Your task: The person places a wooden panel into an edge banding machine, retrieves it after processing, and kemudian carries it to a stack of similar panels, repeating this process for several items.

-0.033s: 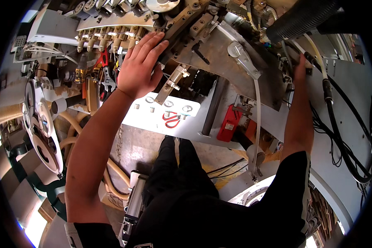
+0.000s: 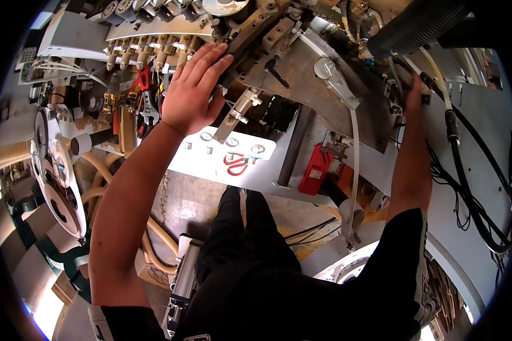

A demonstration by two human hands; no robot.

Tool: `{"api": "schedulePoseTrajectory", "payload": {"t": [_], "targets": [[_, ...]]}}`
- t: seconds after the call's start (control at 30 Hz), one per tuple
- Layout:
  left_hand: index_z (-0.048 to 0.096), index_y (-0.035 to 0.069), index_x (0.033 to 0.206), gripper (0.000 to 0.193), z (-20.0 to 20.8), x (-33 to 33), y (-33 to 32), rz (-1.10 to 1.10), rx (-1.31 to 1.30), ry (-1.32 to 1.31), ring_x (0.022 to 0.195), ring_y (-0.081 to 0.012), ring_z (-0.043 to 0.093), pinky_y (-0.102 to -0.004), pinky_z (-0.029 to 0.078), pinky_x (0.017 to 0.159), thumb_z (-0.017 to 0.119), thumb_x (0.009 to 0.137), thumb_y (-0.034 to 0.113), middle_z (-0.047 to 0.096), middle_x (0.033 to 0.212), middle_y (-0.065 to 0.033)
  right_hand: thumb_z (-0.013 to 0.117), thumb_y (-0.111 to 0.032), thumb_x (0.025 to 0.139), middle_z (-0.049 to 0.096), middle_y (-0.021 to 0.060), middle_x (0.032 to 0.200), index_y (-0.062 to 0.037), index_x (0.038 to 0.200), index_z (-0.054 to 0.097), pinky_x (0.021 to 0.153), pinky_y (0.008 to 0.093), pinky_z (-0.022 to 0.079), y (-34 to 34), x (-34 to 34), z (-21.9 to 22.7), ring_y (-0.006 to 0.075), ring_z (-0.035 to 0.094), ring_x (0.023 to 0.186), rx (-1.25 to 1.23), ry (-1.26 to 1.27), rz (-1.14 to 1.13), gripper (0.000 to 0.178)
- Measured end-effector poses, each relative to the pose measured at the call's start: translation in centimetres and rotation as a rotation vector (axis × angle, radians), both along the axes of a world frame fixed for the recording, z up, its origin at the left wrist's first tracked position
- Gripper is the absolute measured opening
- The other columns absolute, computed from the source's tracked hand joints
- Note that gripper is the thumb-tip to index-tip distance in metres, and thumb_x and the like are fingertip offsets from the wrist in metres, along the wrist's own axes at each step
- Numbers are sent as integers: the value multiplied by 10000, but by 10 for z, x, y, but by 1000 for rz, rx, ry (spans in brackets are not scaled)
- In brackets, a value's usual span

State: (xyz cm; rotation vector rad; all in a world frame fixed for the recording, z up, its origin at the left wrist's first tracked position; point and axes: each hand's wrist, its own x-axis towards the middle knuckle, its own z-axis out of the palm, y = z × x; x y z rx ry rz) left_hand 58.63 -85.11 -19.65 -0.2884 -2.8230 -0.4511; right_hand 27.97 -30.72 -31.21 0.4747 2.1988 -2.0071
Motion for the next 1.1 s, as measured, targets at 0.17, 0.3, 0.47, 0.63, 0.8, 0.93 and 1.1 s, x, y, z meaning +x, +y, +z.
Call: {"api": "schedulePoseTrajectory", "payload": {"t": [0.17,0.3,0.47,0.63,0.8,0.93,1.1], "targets": [[500,129,1367,618,-2,3,-2,16,-4,-4,1385,-268,393,-439,373,1077,599,758,81,456,1464,-47,514,-573,933,540,105,1348,-86,1389,495,1057,390,370,-33,12,23,265,506,1219,-64,-54,2,667],[498,136,1371,624,-4,1,-1,11,-4,3,1387,-264,390,-442,370,1090,602,759,80,453,1465,-44,506,-601,926,526,101,1369,-91,1407,475,1059,400,369,-9,1,9,269,503,1227,3,-23,57,703],[495,145,1375,625,-6,2,-2,18,-8,5,1396,-254,380,-443,368,1095,608,764,85,448,1470,-35,496,-627,919,500,96,1400,-98,1430,450,1067,426,369,-22,7,20,283,485,1256,-58,-47,92,737],[494,158,1377,629,-9,2,-3,21,-16,8,1396,-254,381,-430,369,1097,612,764,84,446,1472,-28,507,-487,949,543,99,1333,-93,1367,511,1028,421,394,-31,10,27,283,512,1204,-80,-37,41,574],[495,159,1378,625,-7,0,-1,14,-22,5,1398,-247,379,-421,368,1100,606,768,80,447,1472,-20,526,-539,929,509,97,1378,-91,1413,460,1067,425,367,-28,16,28,282,485,1248,-126,15,70,663],[489,137,1383,652,-9,2,-2,15,-19,8,1387,-288,399,-436,357,1104,596,748,35,459,1464,-59,531,-564,922,493,100,1399,-99,1435,438,1083,426,351,-43,19,32,284,469,1271,-101,49,80,699],[492,155,1385,624,-11,0,-2,15,-28,14,1403,-249,375,-426,370,1096,588,773,81,447,1475,-28,525,-577,926,499,94,1400,-97,1435,442,1076,423,365,-41,22,35,279,482,1265,-60,56,57,705]]}}
